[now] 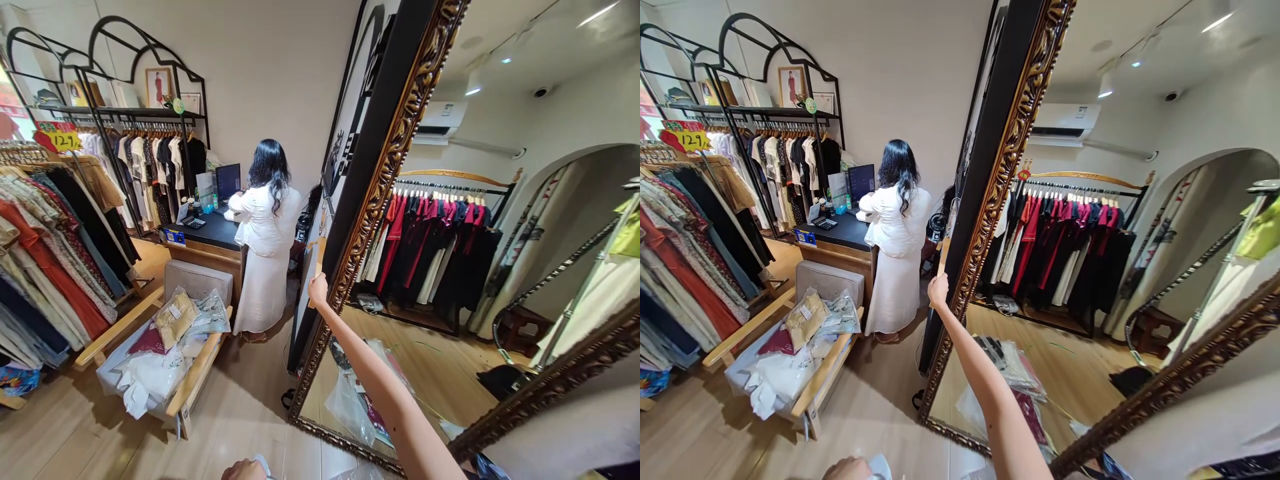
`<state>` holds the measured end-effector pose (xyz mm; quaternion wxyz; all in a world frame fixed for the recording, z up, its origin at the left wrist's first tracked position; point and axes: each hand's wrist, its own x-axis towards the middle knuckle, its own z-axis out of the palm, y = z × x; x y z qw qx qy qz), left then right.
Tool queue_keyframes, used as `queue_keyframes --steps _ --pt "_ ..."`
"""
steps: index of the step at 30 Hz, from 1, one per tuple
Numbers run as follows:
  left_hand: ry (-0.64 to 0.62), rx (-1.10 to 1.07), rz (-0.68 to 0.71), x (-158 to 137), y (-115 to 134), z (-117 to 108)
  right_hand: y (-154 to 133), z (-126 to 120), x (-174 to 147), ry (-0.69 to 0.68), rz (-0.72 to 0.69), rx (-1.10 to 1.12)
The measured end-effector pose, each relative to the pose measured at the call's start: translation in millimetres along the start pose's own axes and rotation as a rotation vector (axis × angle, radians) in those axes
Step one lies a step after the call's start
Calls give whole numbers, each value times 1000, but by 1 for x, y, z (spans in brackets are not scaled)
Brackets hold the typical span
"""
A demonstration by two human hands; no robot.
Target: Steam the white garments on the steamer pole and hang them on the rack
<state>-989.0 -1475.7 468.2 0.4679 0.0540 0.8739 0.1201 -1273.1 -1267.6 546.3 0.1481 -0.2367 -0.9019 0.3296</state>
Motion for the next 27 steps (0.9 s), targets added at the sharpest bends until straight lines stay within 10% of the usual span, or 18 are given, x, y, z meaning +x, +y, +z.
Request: queue_keyframes --steps 9,16,22,27 --pt "55 17 -30 6 -22 16 -37 -23 9 -30 14 -38" --pt "117 36 166 -22 -31 16 -9 -22 -37 -127 -14 -73" --pt "286 25 353 -50 -38 12 25 -64 -102 -94 -58 -77" --pt "391 108 604 -71 -43 -5 83 -139 -226 -33 -22 14"
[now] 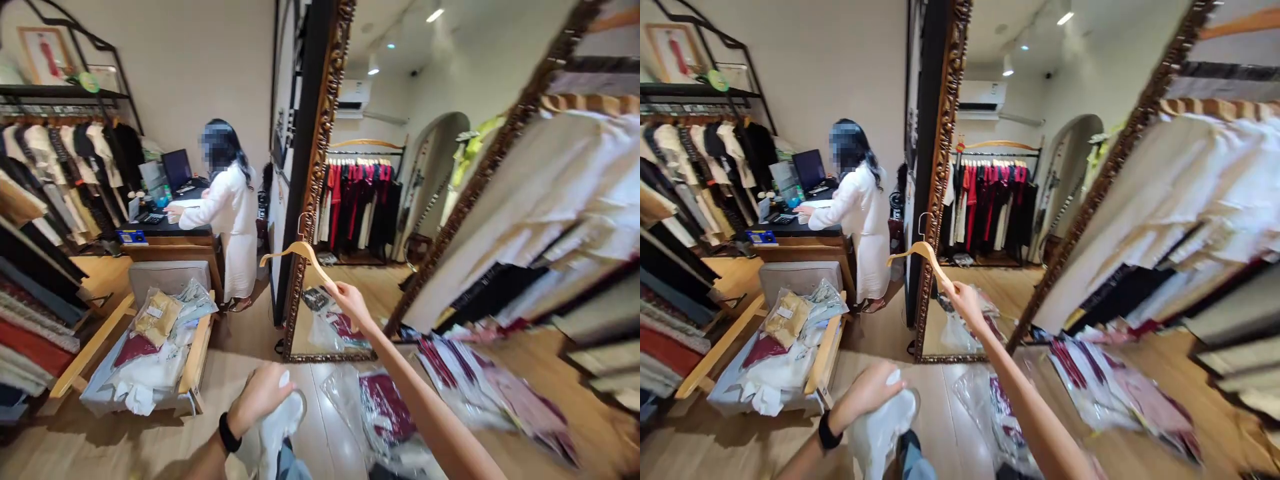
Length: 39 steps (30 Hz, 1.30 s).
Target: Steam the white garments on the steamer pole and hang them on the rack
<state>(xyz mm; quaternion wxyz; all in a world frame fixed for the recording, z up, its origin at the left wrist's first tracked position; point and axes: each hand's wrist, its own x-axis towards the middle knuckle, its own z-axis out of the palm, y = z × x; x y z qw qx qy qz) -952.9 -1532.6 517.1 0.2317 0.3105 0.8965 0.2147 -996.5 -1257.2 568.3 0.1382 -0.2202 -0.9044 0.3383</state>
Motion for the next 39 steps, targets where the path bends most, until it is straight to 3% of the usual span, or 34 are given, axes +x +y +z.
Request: queue_keyframes --steps 4,9,13,17,22,26,32,36,39 --pt "-34 -24 231 3 7 -23 41 -52 -147 83 167 286" --pt "-200 -125 506 21 40 -59 70 -99 -335 316 596 679" --pt "-444 -110 590 24 90 -81 94 -117 -472 527 720 780" --pt "-526 -37 656 13 149 -84 116 -113 -577 623 796 841" --pt "-527 17 777 -21 231 -67 157 -98 -664 643 864 842" --pt "-674 9 748 -77 308 -37 205 -107 -714 558 858 894" --pt "-756 78 759 -165 422 23 263 -172 -772 523 724 949" --pt "-682 146 845 -192 484 60 288 -217 -811 588 650 973" --pt "-701 171 933 -202 523 88 304 -240 -834 747 594 986"
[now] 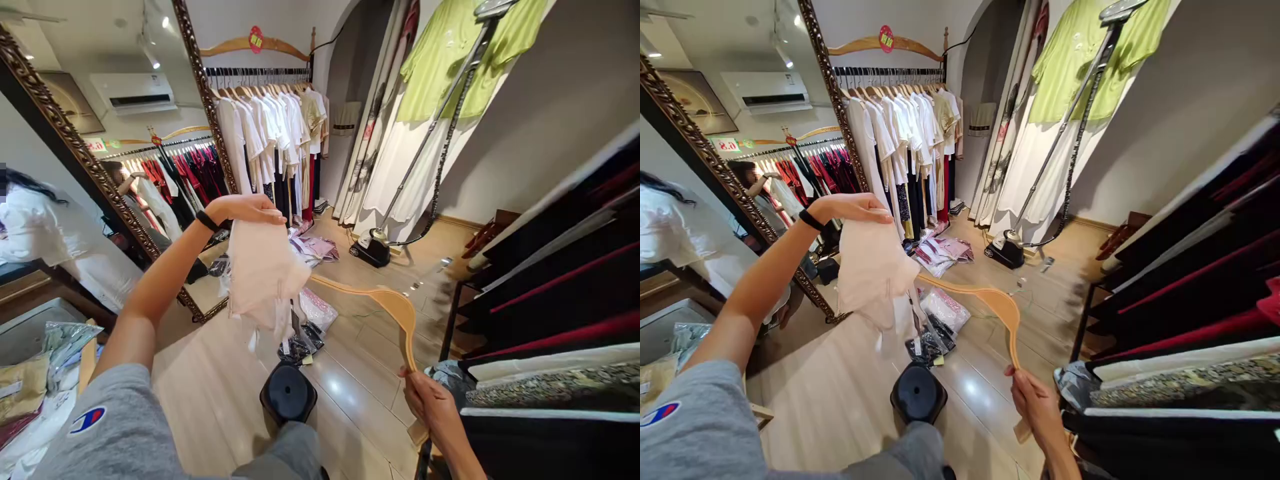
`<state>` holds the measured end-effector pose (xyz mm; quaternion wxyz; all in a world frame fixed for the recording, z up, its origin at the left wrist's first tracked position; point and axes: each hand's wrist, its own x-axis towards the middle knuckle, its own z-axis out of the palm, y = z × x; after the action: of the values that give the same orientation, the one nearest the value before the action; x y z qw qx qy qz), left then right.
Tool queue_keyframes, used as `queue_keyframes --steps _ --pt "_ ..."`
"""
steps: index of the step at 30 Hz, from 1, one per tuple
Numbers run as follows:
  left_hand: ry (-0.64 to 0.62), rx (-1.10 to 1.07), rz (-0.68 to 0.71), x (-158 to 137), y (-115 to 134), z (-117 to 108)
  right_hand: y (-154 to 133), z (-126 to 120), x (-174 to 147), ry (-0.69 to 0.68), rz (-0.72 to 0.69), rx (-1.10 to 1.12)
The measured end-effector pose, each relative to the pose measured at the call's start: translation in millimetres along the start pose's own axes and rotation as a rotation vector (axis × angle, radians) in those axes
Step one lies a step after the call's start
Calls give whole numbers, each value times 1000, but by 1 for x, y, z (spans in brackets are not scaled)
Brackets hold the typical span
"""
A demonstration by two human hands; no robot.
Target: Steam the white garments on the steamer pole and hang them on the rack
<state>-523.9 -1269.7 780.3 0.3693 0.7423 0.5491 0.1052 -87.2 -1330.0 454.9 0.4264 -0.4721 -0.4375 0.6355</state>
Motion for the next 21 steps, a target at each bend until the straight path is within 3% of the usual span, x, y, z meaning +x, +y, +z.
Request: queue_keyframes --steps 7,12,15,21 --pt "-12 95 307 109 58 30 -20 -44 32 57 -99 69" --pt "61 226 525 200 108 35 -56 -92 72 188 -190 47" --pt "128 267 557 257 134 19 -90 -134 117 268 -274 56" --pt "168 329 563 366 182 -41 -170 -201 236 263 -397 29"
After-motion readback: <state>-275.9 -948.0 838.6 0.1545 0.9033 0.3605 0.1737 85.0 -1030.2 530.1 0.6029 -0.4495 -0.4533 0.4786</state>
